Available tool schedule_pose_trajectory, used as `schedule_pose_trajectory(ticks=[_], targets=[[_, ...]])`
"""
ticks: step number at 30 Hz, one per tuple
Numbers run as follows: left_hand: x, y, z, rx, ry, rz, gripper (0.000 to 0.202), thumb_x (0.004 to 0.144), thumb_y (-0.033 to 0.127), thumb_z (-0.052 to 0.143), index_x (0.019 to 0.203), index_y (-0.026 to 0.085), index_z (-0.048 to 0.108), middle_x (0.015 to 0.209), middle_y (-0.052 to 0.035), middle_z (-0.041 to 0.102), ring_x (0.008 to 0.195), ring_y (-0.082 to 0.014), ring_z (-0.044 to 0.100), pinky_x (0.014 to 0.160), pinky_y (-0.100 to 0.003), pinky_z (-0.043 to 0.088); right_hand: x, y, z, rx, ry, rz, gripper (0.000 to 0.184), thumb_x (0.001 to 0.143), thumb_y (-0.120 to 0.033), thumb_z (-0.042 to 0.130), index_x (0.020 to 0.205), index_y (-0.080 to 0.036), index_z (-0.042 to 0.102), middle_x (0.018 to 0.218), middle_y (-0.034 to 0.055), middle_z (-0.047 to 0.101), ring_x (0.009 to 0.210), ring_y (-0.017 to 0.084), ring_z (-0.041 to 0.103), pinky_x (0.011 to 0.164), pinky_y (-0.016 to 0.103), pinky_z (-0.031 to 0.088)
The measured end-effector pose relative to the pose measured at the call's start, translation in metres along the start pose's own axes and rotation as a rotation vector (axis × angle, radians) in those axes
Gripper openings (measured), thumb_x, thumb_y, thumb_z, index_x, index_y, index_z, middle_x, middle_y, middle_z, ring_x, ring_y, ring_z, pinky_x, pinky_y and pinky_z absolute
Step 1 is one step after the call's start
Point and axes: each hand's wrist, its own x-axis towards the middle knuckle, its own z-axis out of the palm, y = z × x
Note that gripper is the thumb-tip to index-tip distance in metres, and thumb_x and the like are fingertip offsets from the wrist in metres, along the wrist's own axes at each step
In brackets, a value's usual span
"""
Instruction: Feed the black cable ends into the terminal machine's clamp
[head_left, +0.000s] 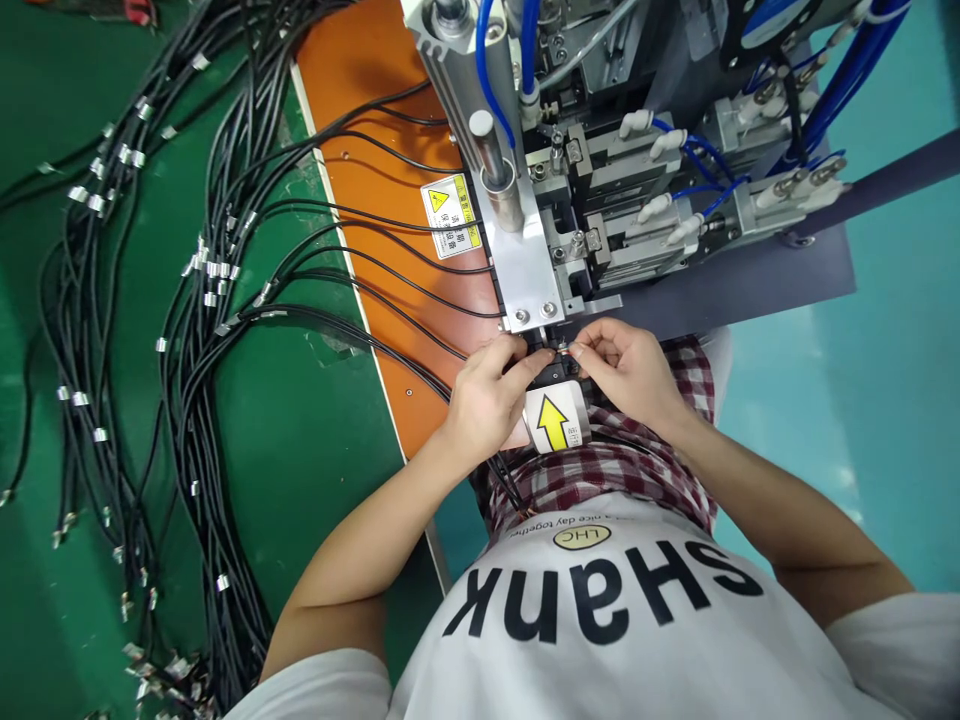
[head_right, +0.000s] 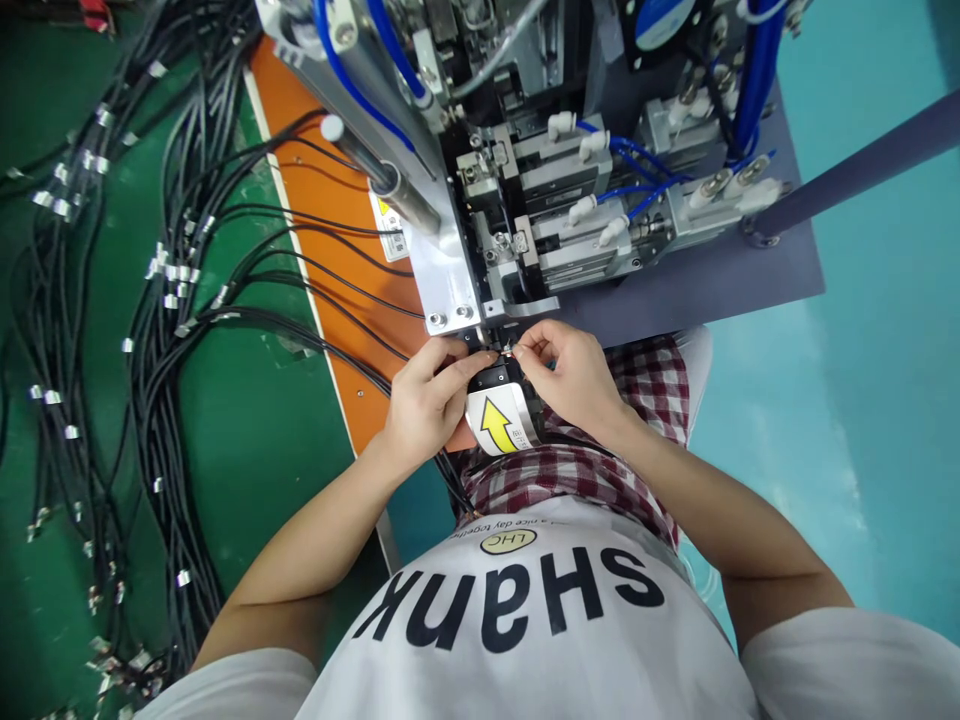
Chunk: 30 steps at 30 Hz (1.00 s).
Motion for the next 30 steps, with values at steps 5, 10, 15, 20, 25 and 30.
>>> schedule_pose_trajectory(ticks=[5,10,15,20,25,30], targets=[[0.001,0.004,-0.001,0.057,-0.013,-0.026,0.038,0.103,0.015,0.035,0.121,0.019,0.068,0.098,-0.0075,0.059,0.087,-0.0168,0.058,0.073,-0.029,0.050,0.003,0.001,0.000,0.049,-0.008,0.062,0.014,0.089,-0.031,0.067,0.082,-0.020,0.063,0.071,0.0011,0.067,0.064,0.017,0.067,0.062,0.030,0.049],[0.002,0.006,-0.002,0.058,-0.024,-0.022,0.037,0.102,0.013,0.036,0.121,0.017,0.068,0.099,-0.0090,0.059,0.087,-0.0175,0.058,0.073,-0.030,0.051,0.003,0.004,-0.007,0.228,-0.110,0.146,0.022,0.087,-0.040,0.071,0.088,-0.018,0.069,0.073,0.0013,0.068,0.061,0.014,0.064,0.063,0.030,0.050],[0.001,0.007,-0.002,0.066,-0.013,-0.027,0.038,0.103,0.014,0.035,0.120,0.017,0.069,0.098,-0.0082,0.059,0.086,-0.0172,0.057,0.073,-0.030,0.050,-0.003,0.001,-0.002,0.148,0.058,0.004,0.022,0.088,-0.041,0.071,0.093,-0.020,0.070,0.077,0.0012,0.067,0.060,0.013,0.060,0.057,0.029,0.047],[0.001,0.007,-0.003,0.063,-0.021,-0.040,0.039,0.104,0.017,0.032,0.120,0.018,0.069,0.097,-0.0077,0.058,0.086,-0.0172,0.057,0.073,-0.029,0.049,-0.002,0.003,0.010,0.107,0.081,-0.006,0.022,0.090,-0.043,0.067,0.085,-0.021,0.066,0.070,0.0001,0.062,0.058,0.014,0.054,0.056,0.029,0.045],[0.001,0.007,-0.003,0.062,-0.025,-0.048,0.038,0.105,0.018,0.033,0.120,0.019,0.068,0.096,-0.0067,0.057,0.086,-0.0166,0.056,0.073,-0.028,0.048,0.001,0.009,0.016,0.140,0.064,0.015,0.023,0.092,-0.044,0.063,0.084,-0.023,0.059,0.065,-0.0015,0.058,0.055,0.013,0.052,0.054,0.029,0.042],[0.000,0.006,-0.002,0.045,-0.020,-0.033,0.036,0.103,0.015,0.036,0.120,0.018,0.067,0.098,-0.0073,0.057,0.086,-0.0164,0.056,0.072,-0.028,0.047,0.001,0.011,0.012,0.246,0.007,0.086,0.027,0.091,-0.047,0.066,0.084,-0.022,0.059,0.062,-0.0038,0.054,0.052,0.012,0.052,0.053,0.028,0.042]])
